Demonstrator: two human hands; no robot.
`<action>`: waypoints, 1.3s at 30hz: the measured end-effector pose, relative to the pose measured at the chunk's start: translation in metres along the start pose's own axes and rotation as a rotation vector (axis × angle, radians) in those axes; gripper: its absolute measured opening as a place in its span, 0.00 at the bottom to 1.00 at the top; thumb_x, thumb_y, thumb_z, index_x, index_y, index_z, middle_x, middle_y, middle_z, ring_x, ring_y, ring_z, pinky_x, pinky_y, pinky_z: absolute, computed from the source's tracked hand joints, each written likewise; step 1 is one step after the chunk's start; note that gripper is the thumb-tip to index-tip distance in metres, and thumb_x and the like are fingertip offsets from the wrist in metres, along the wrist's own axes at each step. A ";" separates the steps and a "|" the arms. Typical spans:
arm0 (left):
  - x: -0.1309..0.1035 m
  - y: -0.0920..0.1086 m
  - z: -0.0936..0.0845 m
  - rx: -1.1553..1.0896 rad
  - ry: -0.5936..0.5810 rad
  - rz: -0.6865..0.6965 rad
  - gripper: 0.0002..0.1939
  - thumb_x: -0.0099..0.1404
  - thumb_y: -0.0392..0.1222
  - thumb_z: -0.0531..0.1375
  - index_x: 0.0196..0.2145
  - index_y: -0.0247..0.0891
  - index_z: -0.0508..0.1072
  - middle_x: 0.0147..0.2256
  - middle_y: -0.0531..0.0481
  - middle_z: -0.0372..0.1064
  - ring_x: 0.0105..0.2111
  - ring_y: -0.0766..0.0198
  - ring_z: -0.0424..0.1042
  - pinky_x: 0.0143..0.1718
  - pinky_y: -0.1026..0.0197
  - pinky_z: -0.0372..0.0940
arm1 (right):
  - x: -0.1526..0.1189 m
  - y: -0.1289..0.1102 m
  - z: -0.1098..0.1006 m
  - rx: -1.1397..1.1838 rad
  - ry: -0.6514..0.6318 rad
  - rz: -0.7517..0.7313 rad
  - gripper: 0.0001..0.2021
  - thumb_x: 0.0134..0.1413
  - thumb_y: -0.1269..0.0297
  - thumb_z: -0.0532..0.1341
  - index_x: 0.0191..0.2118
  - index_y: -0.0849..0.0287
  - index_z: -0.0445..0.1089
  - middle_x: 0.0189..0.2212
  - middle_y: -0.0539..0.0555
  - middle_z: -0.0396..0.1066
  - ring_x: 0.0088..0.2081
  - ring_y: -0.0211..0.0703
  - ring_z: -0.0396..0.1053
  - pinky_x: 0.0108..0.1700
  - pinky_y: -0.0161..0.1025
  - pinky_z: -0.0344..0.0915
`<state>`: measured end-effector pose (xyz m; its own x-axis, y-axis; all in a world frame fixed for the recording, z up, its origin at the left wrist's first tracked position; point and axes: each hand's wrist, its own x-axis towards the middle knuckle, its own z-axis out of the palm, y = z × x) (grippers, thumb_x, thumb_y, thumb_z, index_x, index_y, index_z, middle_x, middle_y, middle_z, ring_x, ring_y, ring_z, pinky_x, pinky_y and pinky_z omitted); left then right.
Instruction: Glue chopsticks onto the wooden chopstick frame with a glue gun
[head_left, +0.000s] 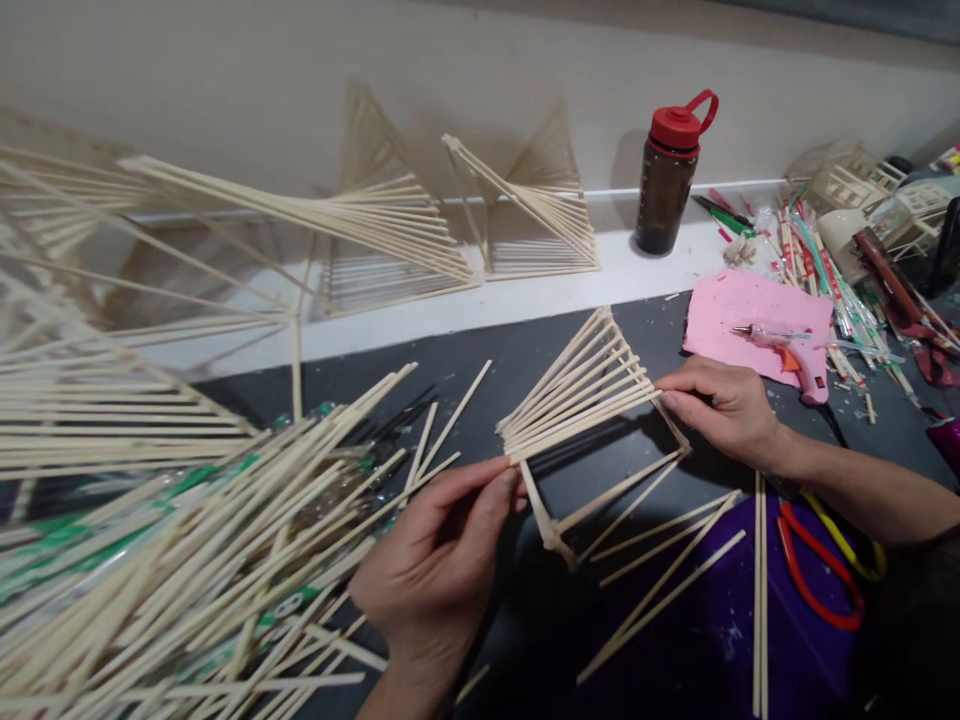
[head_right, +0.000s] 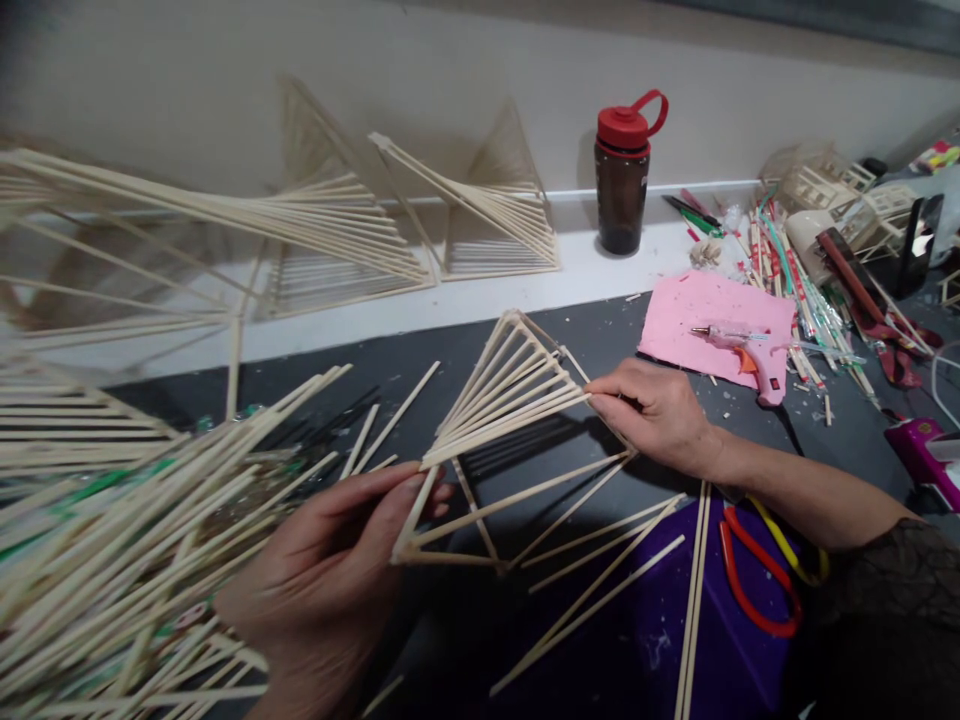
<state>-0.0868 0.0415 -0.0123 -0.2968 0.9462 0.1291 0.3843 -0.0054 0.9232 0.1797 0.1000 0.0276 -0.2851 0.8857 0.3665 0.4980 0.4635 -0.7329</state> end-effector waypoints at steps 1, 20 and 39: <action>0.001 0.002 0.001 -0.021 0.015 -0.021 0.10 0.61 0.46 0.66 0.39 0.41 0.79 0.30 0.53 0.78 0.27 0.66 0.76 0.32 0.65 0.72 | 0.000 0.000 0.000 0.010 0.004 0.000 0.10 0.60 0.65 0.59 0.36 0.57 0.79 0.26 0.52 0.74 0.28 0.37 0.69 0.33 0.36 0.66; 0.001 0.029 0.010 -0.059 0.113 0.101 0.05 0.57 0.35 0.63 0.30 0.40 0.80 0.24 0.54 0.77 0.22 0.68 0.75 0.25 0.70 0.71 | -0.005 0.001 -0.005 -0.158 0.007 -0.152 0.07 0.60 0.68 0.61 0.39 0.53 0.77 0.28 0.51 0.77 0.29 0.40 0.75 0.30 0.36 0.70; 0.007 0.011 0.000 0.047 0.136 0.060 0.10 0.58 0.45 0.66 0.39 0.45 0.82 0.32 0.53 0.79 0.28 0.64 0.76 0.32 0.62 0.70 | 0.005 -0.009 -0.015 0.139 -0.050 0.075 0.07 0.55 0.66 0.63 0.28 0.59 0.76 0.24 0.49 0.73 0.26 0.33 0.67 0.29 0.32 0.63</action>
<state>-0.0841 0.0483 -0.0010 -0.3860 0.8922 0.2344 0.4445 -0.0428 0.8948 0.1864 0.1011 0.0445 -0.2937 0.9137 0.2808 0.4024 0.3846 -0.8307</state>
